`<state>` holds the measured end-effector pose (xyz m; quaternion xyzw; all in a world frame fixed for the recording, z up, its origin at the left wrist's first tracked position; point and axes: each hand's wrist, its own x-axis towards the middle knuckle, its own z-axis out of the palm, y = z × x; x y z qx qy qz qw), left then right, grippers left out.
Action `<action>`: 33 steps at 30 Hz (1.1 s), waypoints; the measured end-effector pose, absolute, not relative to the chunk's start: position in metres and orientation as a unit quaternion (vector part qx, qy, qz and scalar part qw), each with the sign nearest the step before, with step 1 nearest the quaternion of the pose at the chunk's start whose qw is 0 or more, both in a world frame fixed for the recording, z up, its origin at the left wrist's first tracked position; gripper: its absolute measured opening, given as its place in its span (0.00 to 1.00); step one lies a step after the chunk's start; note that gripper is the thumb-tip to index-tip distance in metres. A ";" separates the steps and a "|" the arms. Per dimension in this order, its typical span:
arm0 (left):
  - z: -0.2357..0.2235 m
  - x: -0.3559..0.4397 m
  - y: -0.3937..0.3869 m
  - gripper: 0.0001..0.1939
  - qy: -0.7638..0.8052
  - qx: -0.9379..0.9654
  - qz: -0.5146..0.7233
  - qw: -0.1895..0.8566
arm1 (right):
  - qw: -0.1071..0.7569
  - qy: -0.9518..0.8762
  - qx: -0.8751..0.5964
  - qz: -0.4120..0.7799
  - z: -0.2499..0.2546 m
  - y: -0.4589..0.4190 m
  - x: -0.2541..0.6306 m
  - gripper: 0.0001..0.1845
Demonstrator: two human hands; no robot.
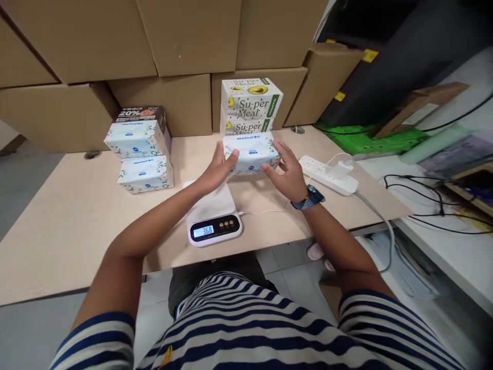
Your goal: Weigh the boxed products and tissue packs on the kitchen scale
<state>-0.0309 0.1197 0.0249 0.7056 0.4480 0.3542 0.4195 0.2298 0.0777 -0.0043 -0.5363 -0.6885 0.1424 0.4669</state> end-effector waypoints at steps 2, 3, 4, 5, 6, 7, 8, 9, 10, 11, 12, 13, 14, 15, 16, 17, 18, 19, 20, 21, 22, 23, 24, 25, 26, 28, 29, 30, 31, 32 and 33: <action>0.036 -0.034 0.134 0.60 0.525 0.695 0.255 0.420 | 0.372 -0.686 -0.611 0.133 -0.010 0.094 0.241 0.48; 0.041 -0.041 0.135 0.59 0.553 0.688 0.227 0.411 | 0.315 -0.691 -0.636 0.134 -0.012 0.102 0.243 0.46; 0.045 -0.053 0.133 0.57 0.569 0.685 0.218 0.399 | 0.265 -0.700 -0.649 0.136 -0.014 0.111 0.243 0.45; 0.047 -0.067 0.127 0.54 0.575 0.685 0.222 0.387 | 0.226 -0.711 -0.652 0.134 -0.015 0.119 0.242 0.43; 0.048 -0.083 0.119 0.51 0.576 0.689 0.234 0.371 | 0.202 -0.724 -0.647 0.129 -0.015 0.127 0.240 0.43; 0.047 -0.100 0.109 0.47 0.576 0.698 0.249 0.344 | 0.195 -0.733 -0.640 0.123 -0.015 0.134 0.237 0.42; 0.043 -0.118 0.098 0.44 0.571 0.716 0.265 0.300 | 0.201 -0.737 -0.634 0.119 -0.016 0.140 0.235 0.40; 0.038 -0.137 0.087 0.41 0.560 0.742 0.279 0.240 | 0.213 -0.739 -0.628 0.116 -0.017 0.145 0.234 0.38; 0.031 -0.155 0.078 0.38 0.545 0.770 0.286 0.168 | 0.224 -0.741 -0.623 0.112 -0.018 0.148 0.232 0.36; 0.022 -0.173 0.072 0.36 0.527 0.794 0.288 0.093 | 0.236 -0.742 -0.618 0.109 -0.020 0.151 0.232 0.34; 0.013 -0.191 0.069 0.33 0.515 0.807 0.288 0.030 | 0.249 -0.741 -0.614 0.107 -0.023 0.153 0.232 0.33; 0.004 -0.208 0.069 0.31 0.510 0.808 0.295 -0.011 | 0.265 -0.740 -0.609 0.107 -0.026 0.155 0.231 0.31; -0.005 -0.223 0.073 0.30 0.509 0.795 0.328 -0.033 | 0.281 -0.737 -0.606 0.108 -0.029 0.156 0.231 0.30; -0.014 -0.237 0.080 0.31 0.510 0.770 0.381 -0.041 | 0.298 -0.732 -0.602 0.110 -0.032 0.157 0.230 0.29; -0.021 -0.248 0.090 0.32 0.508 0.737 0.444 -0.042 | 0.315 -0.727 -0.600 0.115 -0.035 0.159 0.228 0.29; -0.028 -0.258 0.100 0.33 0.505 0.699 0.504 -0.043 | 0.330 -0.721 -0.597 0.122 -0.037 0.160 0.227 0.29; -0.034 -0.266 0.110 0.34 0.499 0.664 0.555 -0.041 | 0.344 -0.715 -0.595 0.131 -0.039 0.162 0.225 0.29; -0.041 -0.273 0.118 0.35 0.490 0.639 0.592 -0.034 | 0.356 -0.709 -0.591 0.141 -0.040 0.163 0.224 0.30; -0.046 -0.279 0.125 0.34 0.480 0.627 0.614 -0.021 | 0.367 -0.706 -0.588 0.151 -0.041 0.164 0.222 0.32; -0.052 -0.285 0.129 0.34 0.471 0.623 0.625 -0.002 | 0.375 -0.703 -0.583 0.161 -0.041 0.164 0.222 0.34; -0.057 -0.290 0.130 0.34 0.464 0.616 0.637 0.020 | 0.383 -0.701 -0.577 0.170 -0.041 0.165 0.221 0.37; -0.062 -0.295 0.129 0.35 0.463 0.605 0.647 0.043 | 0.391 -0.700 -0.570 0.179 -0.041 0.164 0.219 0.39; -0.065 -0.300 0.127 0.36 0.473 0.588 0.653 0.066 | 0.400 -0.699 -0.563 0.187 -0.040 0.164 0.217 0.41; -0.067 -0.304 0.125 0.38 0.494 0.566 0.655 0.086 | 0.409 -0.697 -0.556 0.195 -0.039 0.163 0.213 0.44; -0.068 -0.308 0.122 0.41 0.519 0.539 0.654 0.108 | 0.418 -0.695 -0.549 0.203 -0.039 0.162 0.207 0.46; -0.067 -0.315 0.120 0.45 0.572 0.489 0.639 0.160 | 0.430 -0.698 -0.529 0.221 -0.037 0.160 0.184 0.49; -0.066 -0.317 0.120 0.48 0.596 0.467 0.626 0.186 | 0.431 -0.704 -0.515 0.231 -0.036 0.158 0.168 0.50; -0.064 -0.319 0.120 0.49 0.616 0.449 0.613 0.209 | 0.425 -0.714 -0.499 0.247 -0.034 0.156 0.147 0.52; -0.063 -0.320 0.121 0.51 0.628 0.434 0.602 0.233 | 0.412 -0.724 -0.481 0.273 -0.031 0.154 0.124 0.55; -0.061 -0.319 0.122 0.52 0.635 0.421 0.594 0.257 | 0.396 -0.733 -0.464 0.300 -0.026 0.152 0.098 0.58; -0.059 -0.316 0.122 0.53 0.635 0.410 0.592 0.281 | 0.367 -0.739 -0.445 0.348 -0.021 0.150 0.071 0.63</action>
